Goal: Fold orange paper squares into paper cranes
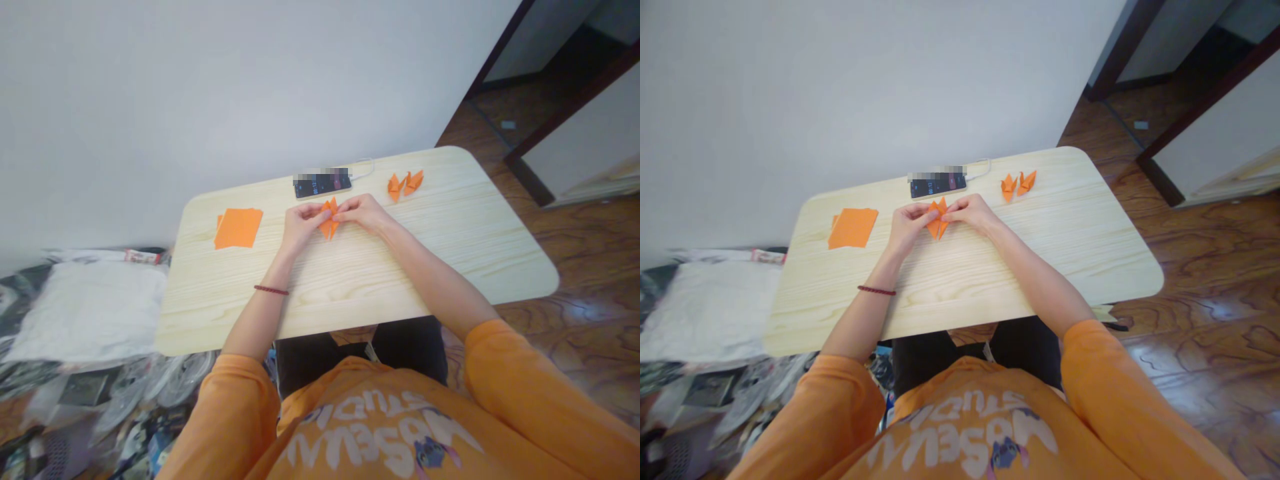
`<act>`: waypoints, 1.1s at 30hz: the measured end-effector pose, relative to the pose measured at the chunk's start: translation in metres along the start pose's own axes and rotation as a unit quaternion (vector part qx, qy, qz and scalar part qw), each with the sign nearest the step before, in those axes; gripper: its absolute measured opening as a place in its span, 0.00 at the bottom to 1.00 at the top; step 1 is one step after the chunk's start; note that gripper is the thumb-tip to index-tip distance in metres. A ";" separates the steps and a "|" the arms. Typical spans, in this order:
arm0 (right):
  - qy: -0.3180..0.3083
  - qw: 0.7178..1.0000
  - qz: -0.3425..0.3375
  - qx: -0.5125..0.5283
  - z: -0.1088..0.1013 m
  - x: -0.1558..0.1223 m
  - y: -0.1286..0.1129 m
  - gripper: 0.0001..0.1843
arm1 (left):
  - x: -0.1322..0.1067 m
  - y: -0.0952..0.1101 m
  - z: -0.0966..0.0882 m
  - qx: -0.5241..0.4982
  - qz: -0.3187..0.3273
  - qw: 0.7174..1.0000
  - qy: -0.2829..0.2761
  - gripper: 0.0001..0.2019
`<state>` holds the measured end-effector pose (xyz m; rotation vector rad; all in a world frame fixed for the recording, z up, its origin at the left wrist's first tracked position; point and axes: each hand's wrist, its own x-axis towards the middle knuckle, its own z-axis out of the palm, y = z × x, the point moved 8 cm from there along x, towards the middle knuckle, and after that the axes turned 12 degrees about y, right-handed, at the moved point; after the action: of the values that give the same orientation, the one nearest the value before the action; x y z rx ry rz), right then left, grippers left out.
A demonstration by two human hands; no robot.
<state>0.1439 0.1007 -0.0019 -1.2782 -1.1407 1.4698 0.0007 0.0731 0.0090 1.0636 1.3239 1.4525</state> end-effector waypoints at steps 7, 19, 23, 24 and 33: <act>-0.016 1.000 -0.008 -0.004 0.004 -0.002 0.001 0.11 | -0.004 0.006 -0.002 0.010 -0.001 0.999 0.048 0.17; -0.013 1.000 -0.012 -0.021 0.005 -0.001 0.003 0.10 | -0.005 0.006 -0.004 0.026 0.003 0.998 0.064 0.16; -0.014 1.000 -0.006 -0.022 0.005 0.000 0.005 0.11 | -0.005 0.006 -0.003 0.026 0.008 0.998 0.061 0.16; -0.015 1.000 -0.004 -0.023 0.005 -0.001 0.005 0.11 | -0.005 0.006 -0.003 0.024 0.007 0.998 0.059 0.16; -0.010 0.999 -0.004 -0.030 0.006 -0.001 0.005 0.12 | -0.002 0.000 -0.002 0.003 -0.010 0.999 0.048 0.18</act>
<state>0.1384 0.0981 -0.0059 -1.3002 -1.2107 1.4556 -0.0007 0.0705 0.0085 0.9927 1.4028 1.5027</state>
